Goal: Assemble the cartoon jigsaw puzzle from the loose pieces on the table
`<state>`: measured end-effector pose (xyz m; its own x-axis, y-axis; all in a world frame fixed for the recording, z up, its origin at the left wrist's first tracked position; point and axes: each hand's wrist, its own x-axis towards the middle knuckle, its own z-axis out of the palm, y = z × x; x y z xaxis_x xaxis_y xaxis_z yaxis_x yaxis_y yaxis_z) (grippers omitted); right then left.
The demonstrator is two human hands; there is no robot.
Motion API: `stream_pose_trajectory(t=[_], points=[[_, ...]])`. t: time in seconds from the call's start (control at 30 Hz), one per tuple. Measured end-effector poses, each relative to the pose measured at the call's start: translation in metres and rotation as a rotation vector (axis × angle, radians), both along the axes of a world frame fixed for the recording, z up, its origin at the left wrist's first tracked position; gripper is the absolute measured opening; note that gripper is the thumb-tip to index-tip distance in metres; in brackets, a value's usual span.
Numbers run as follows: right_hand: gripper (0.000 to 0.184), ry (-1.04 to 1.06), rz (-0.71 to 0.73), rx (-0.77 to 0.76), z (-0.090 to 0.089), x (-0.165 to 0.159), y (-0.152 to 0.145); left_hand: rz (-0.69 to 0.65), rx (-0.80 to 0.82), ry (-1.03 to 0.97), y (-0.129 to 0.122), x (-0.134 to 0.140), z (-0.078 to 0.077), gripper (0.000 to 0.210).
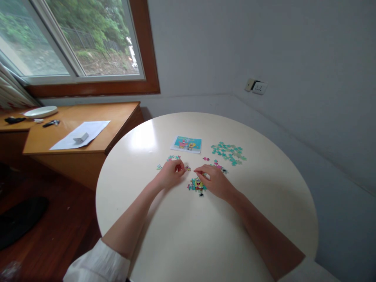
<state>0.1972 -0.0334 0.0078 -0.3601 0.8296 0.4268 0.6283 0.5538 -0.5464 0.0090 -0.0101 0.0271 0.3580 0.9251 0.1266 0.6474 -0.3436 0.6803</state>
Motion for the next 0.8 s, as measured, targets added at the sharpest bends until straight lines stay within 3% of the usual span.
stream_pose_trajectory(t=[0.37, 0.8], points=[[0.006, 0.009, -0.01, 0.019, 0.003, 0.0, 0.001, 0.316, 0.08, -0.165, 0.015, -0.017, -0.002, 0.014], [0.01, -0.002, -0.079, 0.017, 0.01, -0.001, -0.004, 0.385, 0.083, -0.163, 0.016, -0.019, 0.0, 0.014]])
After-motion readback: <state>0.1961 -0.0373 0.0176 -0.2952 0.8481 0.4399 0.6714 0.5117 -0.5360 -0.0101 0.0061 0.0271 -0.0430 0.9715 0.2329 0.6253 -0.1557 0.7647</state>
